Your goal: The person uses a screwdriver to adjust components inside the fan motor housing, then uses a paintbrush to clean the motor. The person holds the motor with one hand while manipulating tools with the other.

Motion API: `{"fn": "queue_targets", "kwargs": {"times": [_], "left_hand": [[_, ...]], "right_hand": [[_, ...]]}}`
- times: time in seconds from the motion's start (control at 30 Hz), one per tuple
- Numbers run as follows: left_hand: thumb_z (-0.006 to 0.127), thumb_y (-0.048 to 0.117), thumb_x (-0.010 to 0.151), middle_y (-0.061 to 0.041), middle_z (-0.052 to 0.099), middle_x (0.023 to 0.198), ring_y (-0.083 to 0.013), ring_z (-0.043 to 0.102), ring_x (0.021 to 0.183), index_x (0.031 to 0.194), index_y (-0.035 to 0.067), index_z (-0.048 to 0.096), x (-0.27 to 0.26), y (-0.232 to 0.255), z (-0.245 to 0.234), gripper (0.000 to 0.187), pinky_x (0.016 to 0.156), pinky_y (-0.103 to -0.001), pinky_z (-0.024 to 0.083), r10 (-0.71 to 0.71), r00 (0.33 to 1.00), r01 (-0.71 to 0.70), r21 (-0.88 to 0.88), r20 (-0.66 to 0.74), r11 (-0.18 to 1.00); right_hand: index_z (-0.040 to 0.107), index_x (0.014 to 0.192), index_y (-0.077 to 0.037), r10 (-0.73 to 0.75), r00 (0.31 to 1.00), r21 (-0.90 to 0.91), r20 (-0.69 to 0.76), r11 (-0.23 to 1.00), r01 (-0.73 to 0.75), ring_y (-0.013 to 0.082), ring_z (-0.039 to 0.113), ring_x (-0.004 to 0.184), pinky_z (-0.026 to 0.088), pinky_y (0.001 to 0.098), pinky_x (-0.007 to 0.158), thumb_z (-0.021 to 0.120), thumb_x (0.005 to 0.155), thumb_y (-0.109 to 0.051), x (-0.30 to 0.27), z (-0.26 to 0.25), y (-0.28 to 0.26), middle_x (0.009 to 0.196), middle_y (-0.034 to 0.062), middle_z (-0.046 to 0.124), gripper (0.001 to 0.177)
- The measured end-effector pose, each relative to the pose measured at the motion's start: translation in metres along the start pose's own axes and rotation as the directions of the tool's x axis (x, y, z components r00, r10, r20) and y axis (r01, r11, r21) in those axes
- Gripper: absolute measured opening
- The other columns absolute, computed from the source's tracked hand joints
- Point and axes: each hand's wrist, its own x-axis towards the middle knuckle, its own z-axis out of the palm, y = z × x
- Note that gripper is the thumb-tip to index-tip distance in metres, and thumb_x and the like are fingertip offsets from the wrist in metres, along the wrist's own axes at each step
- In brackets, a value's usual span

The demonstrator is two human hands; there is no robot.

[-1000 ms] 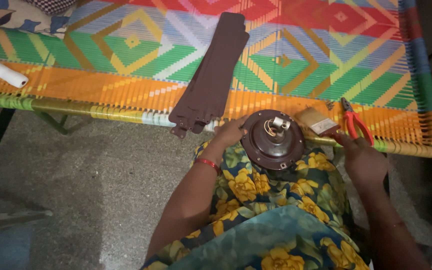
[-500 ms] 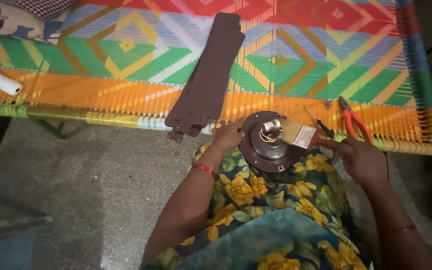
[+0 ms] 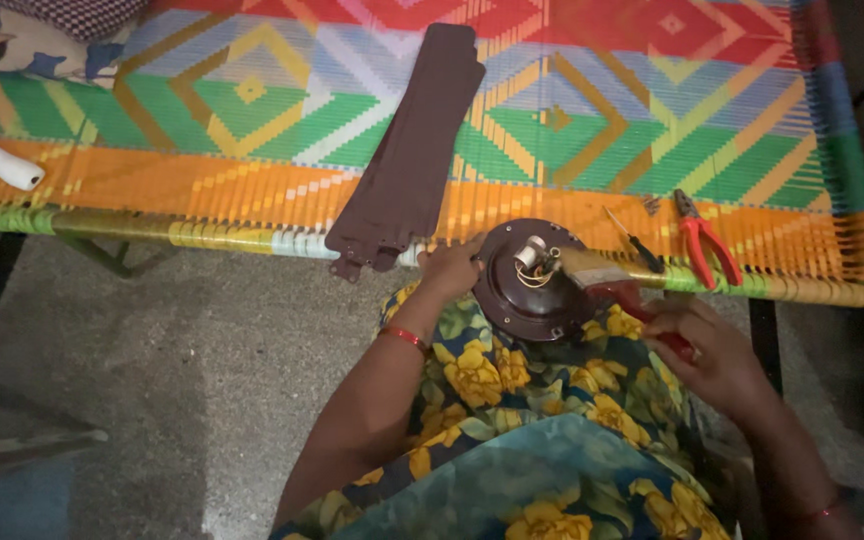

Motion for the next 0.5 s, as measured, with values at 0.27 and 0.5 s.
{"fn": "queue_targets", "kwargs": {"times": [0.27, 0.5], "left_hand": [[0.061, 0.038, 0.096, -0.004, 0.062, 0.142, -0.0350, 0.050, 0.136, 0.156, 0.038, 0.038, 0.000, 0.000, 0.000, 0.065, 0.105, -0.064, 0.027, 0.012, 1.000, -0.012, -0.005, 0.028, 1.000], [0.058, 0.039, 0.098, -0.002, 0.063, 0.144, -0.0288, 0.056, 0.133, 0.158, 0.040, 0.036, 0.003, -0.002, 0.001, 0.065, 0.111, -0.060, 0.027, -0.034, 0.996, 0.039, -0.057, 0.088, 0.998]], "right_hand": [[0.072, 0.116, -0.024, 0.055, 0.953, -0.259, 0.298, 0.965, 0.025, 0.0211, 0.071, 0.099, 0.058, 0.0361, 0.074, 0.083, 0.077, -0.023, -0.019, 0.013, -0.044, 0.134, -0.0019, 0.065, 0.040], [0.065, 0.110, -0.019, -0.538, 0.802, -0.108, 0.260, 0.809, 0.578, 0.0302, 0.068, 0.094, 0.055, 0.0450, 0.075, 0.074, 0.078, -0.029, -0.007, 0.063, -0.062, 0.122, 0.0064, 0.062, 0.035]]}}
